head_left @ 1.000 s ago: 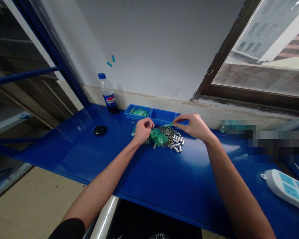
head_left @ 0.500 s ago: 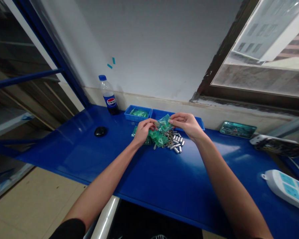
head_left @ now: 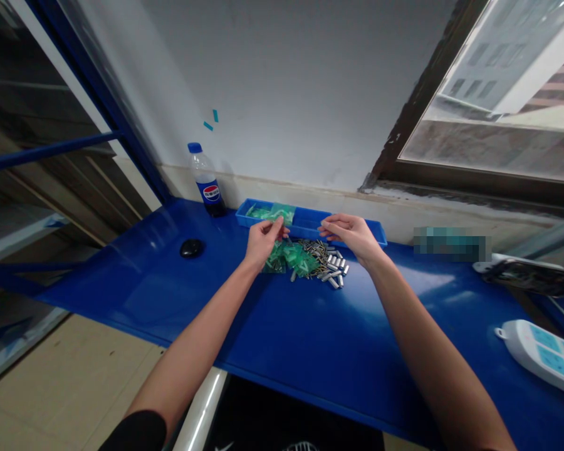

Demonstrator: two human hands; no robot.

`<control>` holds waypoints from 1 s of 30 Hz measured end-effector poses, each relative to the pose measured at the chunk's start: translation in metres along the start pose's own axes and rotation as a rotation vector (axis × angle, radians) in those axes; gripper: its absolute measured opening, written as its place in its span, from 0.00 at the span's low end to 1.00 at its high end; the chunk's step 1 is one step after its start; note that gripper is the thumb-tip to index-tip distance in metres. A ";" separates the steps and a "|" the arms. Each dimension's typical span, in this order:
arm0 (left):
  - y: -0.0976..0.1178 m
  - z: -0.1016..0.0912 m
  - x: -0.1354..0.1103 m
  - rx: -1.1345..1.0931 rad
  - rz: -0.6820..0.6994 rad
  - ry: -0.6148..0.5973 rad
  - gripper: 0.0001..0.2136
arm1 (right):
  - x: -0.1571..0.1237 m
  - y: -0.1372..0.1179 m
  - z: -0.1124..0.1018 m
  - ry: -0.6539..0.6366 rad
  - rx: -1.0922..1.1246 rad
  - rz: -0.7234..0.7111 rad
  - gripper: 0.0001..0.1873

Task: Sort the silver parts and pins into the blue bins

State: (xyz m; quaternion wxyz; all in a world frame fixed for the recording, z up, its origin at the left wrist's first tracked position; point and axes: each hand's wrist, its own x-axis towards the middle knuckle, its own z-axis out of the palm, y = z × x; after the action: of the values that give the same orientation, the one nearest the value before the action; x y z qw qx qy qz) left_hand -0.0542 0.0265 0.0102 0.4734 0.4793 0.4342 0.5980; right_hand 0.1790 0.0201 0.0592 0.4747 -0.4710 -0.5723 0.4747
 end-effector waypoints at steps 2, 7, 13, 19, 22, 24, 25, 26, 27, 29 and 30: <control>0.000 -0.002 0.003 -0.107 -0.109 0.028 0.24 | 0.001 0.002 -0.001 -0.014 -0.010 0.005 0.19; 0.001 0.001 -0.001 -0.076 -0.168 -0.033 0.26 | -0.004 0.001 0.013 -0.070 -0.179 -0.094 0.16; -0.007 0.016 -0.018 0.333 0.219 -0.158 0.17 | -0.029 -0.008 0.052 -0.247 -0.392 -0.253 0.24; 0.001 0.016 -0.022 0.416 0.321 -0.186 0.14 | -0.033 -0.009 0.055 -0.376 -0.422 -0.396 0.14; 0.004 0.015 -0.021 0.417 0.277 -0.206 0.15 | -0.030 -0.008 0.051 -0.405 -0.436 -0.413 0.18; 0.005 0.015 -0.021 0.414 0.259 -0.206 0.17 | -0.029 -0.007 0.049 -0.433 -0.448 -0.427 0.18; 0.005 0.015 -0.021 0.410 0.255 -0.204 0.17 | -0.029 -0.007 0.048 -0.438 -0.460 -0.437 0.16; 0.005 0.015 -0.021 0.404 0.251 -0.206 0.18 | -0.029 -0.007 0.048 -0.438 -0.473 -0.450 0.15; 0.004 0.016 -0.021 0.400 0.247 -0.208 0.18 | -0.029 -0.007 0.047 -0.435 -0.489 -0.464 0.15; 0.004 0.016 -0.022 0.404 0.247 -0.207 0.17 | -0.030 -0.006 0.047 -0.423 -0.527 -0.496 0.16; 0.003 0.016 -0.022 0.409 0.250 -0.206 0.16 | -0.030 -0.006 0.047 -0.419 -0.546 -0.512 0.17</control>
State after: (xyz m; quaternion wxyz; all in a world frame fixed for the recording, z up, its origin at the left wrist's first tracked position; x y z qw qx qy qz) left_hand -0.0367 0.0056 0.0122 0.3308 0.6733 0.4332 0.4995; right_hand 0.1352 -0.0145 0.0575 0.3086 -0.3155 -0.8595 0.2578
